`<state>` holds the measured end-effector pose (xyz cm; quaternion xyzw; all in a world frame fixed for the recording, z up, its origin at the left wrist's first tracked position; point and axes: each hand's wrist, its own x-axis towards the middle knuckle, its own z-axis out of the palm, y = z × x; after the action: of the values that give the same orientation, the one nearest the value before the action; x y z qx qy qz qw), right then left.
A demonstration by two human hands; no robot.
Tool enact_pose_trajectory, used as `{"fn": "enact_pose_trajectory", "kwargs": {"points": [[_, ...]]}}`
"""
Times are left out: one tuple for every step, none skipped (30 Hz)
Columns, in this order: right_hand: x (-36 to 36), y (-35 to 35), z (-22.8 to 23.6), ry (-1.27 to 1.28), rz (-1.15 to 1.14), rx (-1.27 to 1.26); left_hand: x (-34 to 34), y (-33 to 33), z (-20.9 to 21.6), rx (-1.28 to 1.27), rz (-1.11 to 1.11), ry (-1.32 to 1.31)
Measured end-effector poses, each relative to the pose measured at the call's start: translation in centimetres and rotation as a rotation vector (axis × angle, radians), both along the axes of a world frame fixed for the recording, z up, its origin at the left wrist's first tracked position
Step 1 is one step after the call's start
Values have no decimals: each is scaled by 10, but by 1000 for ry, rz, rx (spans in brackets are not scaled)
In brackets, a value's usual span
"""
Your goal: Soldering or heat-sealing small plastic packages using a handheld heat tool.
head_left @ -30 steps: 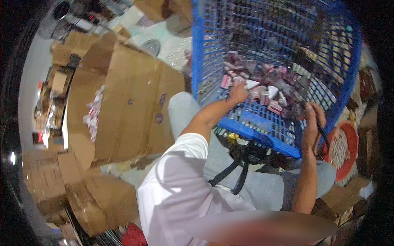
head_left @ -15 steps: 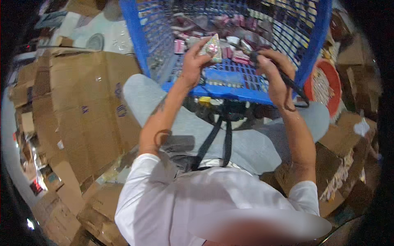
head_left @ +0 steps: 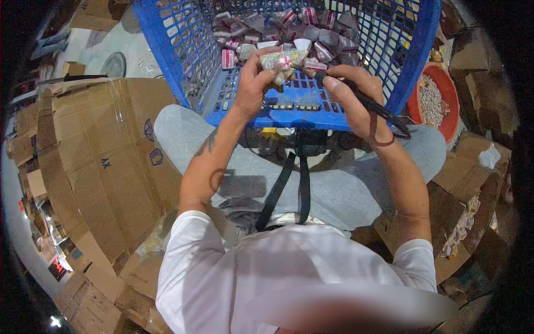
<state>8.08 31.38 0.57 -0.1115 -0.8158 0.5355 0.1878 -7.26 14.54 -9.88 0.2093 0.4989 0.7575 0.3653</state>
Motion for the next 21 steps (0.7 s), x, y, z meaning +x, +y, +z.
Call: {"fn": "enact_pose_trajectory", "kwargs": {"points": [[0,0,0,-19,-7,10,-1,-1,-1,-8,3,-10],[1,-1,1,-38,-13,20,-2,-1,-2,-13,0,12],[1,-1,2,-41,-14,19,-2,-1,-3,-19,-7,37],[1,-2,2,-36,-22,12,-3,-1,-4,-18,-2,32],[2,-2,2,-31,-31,6,-2,0,-4,-13,30,57],[2,-2,2,-34,-29,6,-1,1,-3,-35,71,70],[2,-3,1,-24,-31,-14,0,3,-2,-6,63,79],[2,-3,1,-13,-32,-35,1,4,-1,23,103,107],[2,-3,0,-16,-32,-34,2,5,0,54,142,134],[2,-4,-2,-9,-50,-54,3,5,1,56,143,133],[1,-4,-3,-2,-67,-74,4,4,3,27,160,57],[1,-4,-4,-2,-67,-74,4,3,3,18,152,1],[1,-4,-5,-8,-76,-102,3,1,4,-2,176,-19],[0,-4,-5,-14,-85,-129,2,-1,4,-12,137,-158],[0,-4,-6,-13,-88,-130,1,-3,3,-23,97,-296],[-1,-3,-6,0,-86,-118,0,-5,2,-24,94,-296],[-1,-3,-6,12,-85,-106,-2,-6,0,39,47,-345],[0,-3,-6,12,-88,-106,-2,-7,-2,106,-2,-394],[0,-2,-6,5,-79,-121,-3,-7,-4,101,-4,-393],[1,-2,-5,10,-70,-131,-2,-7,-6,81,-11,-331],[1,-2,-5,-1,-73,-136,-2,-6,-8,61,-18,-268]]}}
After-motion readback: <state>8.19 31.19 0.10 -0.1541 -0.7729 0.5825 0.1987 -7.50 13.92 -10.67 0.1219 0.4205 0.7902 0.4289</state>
